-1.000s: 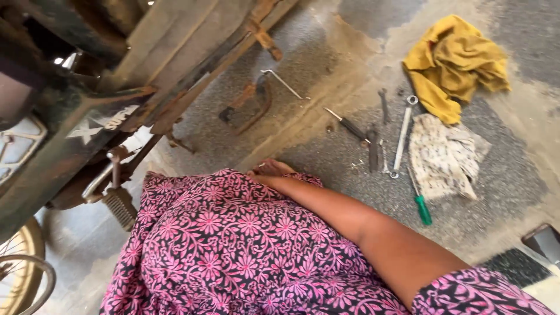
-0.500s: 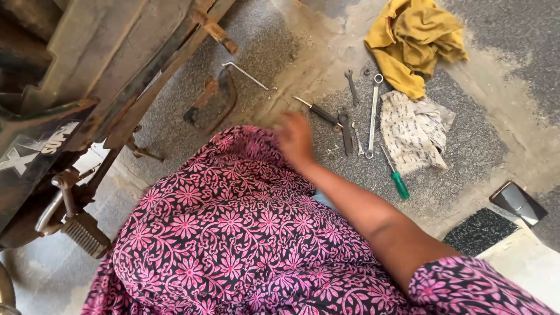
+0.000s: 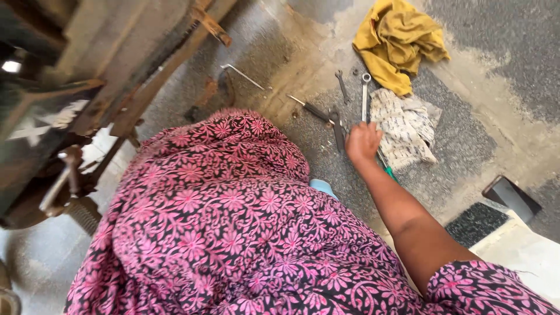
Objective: The person uses a screwdriver to work on the motorcycle's rear footpeg area, then picks up and installs a metal mudguard onto the rear wheel. They wipe the wheel and mudguard with a yellow cloth and use a wrench to tighten a bolt on the mudguard.
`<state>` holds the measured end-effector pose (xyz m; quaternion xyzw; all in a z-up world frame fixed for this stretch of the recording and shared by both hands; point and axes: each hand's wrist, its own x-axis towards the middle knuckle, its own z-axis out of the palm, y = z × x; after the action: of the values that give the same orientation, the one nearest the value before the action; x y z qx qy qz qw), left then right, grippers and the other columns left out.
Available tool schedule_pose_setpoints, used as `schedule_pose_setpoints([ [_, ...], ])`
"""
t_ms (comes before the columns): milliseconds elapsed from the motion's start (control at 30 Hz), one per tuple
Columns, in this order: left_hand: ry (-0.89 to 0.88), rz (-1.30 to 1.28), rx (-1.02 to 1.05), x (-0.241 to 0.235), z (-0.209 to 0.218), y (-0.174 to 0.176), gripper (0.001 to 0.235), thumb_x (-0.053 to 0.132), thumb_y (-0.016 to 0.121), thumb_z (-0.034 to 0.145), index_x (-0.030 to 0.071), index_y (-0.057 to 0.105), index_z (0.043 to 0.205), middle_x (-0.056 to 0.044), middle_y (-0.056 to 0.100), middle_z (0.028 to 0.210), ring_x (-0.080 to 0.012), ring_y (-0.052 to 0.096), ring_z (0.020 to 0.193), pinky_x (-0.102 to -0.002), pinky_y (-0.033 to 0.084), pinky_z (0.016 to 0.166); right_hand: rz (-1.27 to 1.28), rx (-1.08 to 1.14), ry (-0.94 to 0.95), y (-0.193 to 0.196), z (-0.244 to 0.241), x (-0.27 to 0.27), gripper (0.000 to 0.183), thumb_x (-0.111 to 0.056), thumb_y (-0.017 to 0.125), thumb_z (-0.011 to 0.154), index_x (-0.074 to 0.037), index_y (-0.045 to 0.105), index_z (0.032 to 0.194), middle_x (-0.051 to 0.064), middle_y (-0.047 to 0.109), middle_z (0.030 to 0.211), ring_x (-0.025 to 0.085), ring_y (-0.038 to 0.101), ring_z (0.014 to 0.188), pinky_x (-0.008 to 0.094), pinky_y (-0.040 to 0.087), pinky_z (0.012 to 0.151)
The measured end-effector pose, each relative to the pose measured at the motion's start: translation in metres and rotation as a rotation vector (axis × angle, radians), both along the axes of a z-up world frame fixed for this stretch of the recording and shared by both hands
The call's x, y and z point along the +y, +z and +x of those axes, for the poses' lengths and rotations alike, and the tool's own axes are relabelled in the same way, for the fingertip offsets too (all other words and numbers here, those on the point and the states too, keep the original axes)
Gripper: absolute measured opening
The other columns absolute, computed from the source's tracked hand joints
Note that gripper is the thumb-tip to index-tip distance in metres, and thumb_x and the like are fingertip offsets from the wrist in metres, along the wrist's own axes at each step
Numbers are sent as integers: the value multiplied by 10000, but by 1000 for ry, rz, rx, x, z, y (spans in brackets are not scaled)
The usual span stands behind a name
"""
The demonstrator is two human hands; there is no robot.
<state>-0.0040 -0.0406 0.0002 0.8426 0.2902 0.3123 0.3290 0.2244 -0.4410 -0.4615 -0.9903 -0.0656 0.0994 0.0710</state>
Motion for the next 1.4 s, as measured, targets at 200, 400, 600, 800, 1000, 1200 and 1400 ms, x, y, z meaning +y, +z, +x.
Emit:
schedule_pose_setpoints([
  [200,32,82,-91,-8,-14,31,386,320,578,1161,-13,545,1356,-129,690,952,-159,635,726,-203,485,651,23,304,-125,11,23,4,241,-343,808,756,-125,806,860,140,758,962,367,657,997,499,528,816],
  [400,87,146,-150,-3,-23,30,393,329,574,1162,-12,542,1355,-129,691,948,-158,635,719,-198,483,642,786,204,-207,-9,66,18,183,-228,749,926,-53,695,935,105,770,890,210,736,784,385,564,725],
  [600,-336,203,31,-11,106,72,239,125,726,1082,1,700,1286,-74,715,946,-96,633,768,-220,499,750,1022,66,-87,128,165,80,129,-99,700,1007,-21,680,1108,62,753,922,122,704,835,280,535,757],
  [800,-496,-18,142,-10,208,45,306,146,748,959,50,706,1247,-45,715,913,-101,573,656,-250,484,607,951,-228,101,227,251,126,132,-67,745,973,-73,762,1104,88,751,974,167,713,887,330,541,786],
  [1000,-474,-11,226,-3,265,-3,317,185,743,926,104,706,1230,-52,730,919,-148,653,606,-306,526,592,629,-395,341,267,313,169,97,-97,788,955,-142,814,1038,65,677,986,281,585,921,413,507,815],
  [1200,-601,9,327,12,284,-9,352,206,742,908,117,693,1246,-26,739,940,-178,674,630,-350,544,600,427,-537,565,274,353,194,78,-126,772,997,-187,819,1013,12,685,1053,258,587,1029,374,530,887],
  [1400,-620,-7,340,20,284,-8,343,226,732,919,122,693,1244,-21,741,953,-182,686,639,-363,552,619,358,-567,630,277,364,209,53,-178,771,1025,-199,820,1025,1,696,1089,241,596,1063,369,534,921],
])
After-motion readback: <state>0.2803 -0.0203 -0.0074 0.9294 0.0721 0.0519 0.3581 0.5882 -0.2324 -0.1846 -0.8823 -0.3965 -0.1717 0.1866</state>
